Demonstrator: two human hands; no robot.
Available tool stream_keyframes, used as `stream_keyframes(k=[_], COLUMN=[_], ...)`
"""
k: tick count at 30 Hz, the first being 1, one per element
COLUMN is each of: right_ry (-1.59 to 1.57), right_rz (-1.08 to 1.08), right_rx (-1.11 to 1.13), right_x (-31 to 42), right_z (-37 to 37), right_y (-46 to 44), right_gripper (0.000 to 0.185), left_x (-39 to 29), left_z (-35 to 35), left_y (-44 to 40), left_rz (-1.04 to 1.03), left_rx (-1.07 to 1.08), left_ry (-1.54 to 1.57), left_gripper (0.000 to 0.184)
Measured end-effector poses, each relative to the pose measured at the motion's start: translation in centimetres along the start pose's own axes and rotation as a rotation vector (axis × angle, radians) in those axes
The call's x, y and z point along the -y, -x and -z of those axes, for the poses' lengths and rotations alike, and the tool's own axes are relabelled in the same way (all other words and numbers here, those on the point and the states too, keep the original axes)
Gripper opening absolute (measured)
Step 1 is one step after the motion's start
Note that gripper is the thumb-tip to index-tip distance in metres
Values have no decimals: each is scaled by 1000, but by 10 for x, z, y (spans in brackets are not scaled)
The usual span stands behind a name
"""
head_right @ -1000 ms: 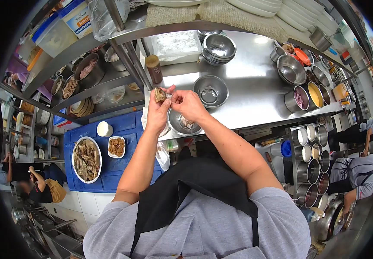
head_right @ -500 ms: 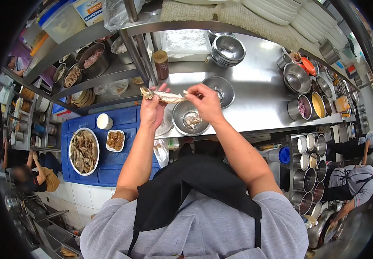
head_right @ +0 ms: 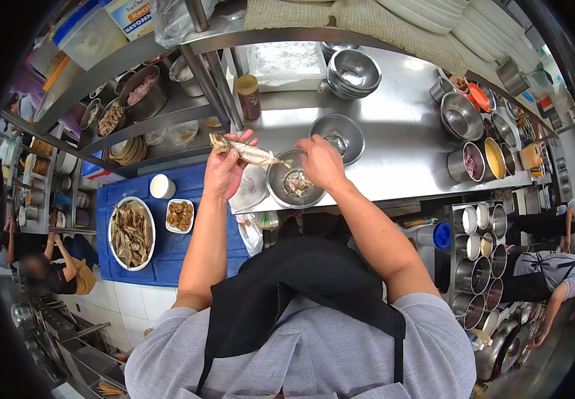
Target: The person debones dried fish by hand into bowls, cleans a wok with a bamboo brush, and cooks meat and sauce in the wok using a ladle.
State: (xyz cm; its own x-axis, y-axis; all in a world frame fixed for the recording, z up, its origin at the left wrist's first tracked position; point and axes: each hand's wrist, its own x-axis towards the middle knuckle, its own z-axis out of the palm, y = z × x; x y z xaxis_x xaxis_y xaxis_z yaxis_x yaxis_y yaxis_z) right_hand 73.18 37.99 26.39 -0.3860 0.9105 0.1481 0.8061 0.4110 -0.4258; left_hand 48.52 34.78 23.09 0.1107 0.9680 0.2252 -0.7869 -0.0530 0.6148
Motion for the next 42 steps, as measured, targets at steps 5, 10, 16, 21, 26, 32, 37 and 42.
stream_keyframes(k=[5, 10, 16, 21, 26, 32, 37, 42], right_ry=[-185, -213, -385, -806, -1024, -1088, -431, -315], right_rz=[171, 254, 163, -64, -185, -279, -192, 29], right_rx=[-50, -187, -36, -96, -76, -42, 178, 168], right_x=[53, 50, 39, 25, 2, -18, -27, -13], right_z=[20, 7, 9, 7, 16, 0, -8, 8], right_y=[-7, -9, -12, -16, -10, -1, -3, -3], right_gripper=[17, 12, 5, 8, 7, 4, 22, 22], left_x=[22, 29, 34, 40, 26, 8, -7, -7], left_z=[-32, -47, -53, -34, -17, -7, -13, -7], left_y=[-6, -13, -15, -17, -9, -5, 2, 5], left_rz=[-20, 8, 50, 17, 3, -50, -60, -26], left_rx=[-231, -348, -326, -327, -301, -161, -105, -146], left_ry=[-135, -205, -219, -226, -124, 20, -50, -124], left_gripper=[32, 27, 27, 30, 29, 38, 37, 34])
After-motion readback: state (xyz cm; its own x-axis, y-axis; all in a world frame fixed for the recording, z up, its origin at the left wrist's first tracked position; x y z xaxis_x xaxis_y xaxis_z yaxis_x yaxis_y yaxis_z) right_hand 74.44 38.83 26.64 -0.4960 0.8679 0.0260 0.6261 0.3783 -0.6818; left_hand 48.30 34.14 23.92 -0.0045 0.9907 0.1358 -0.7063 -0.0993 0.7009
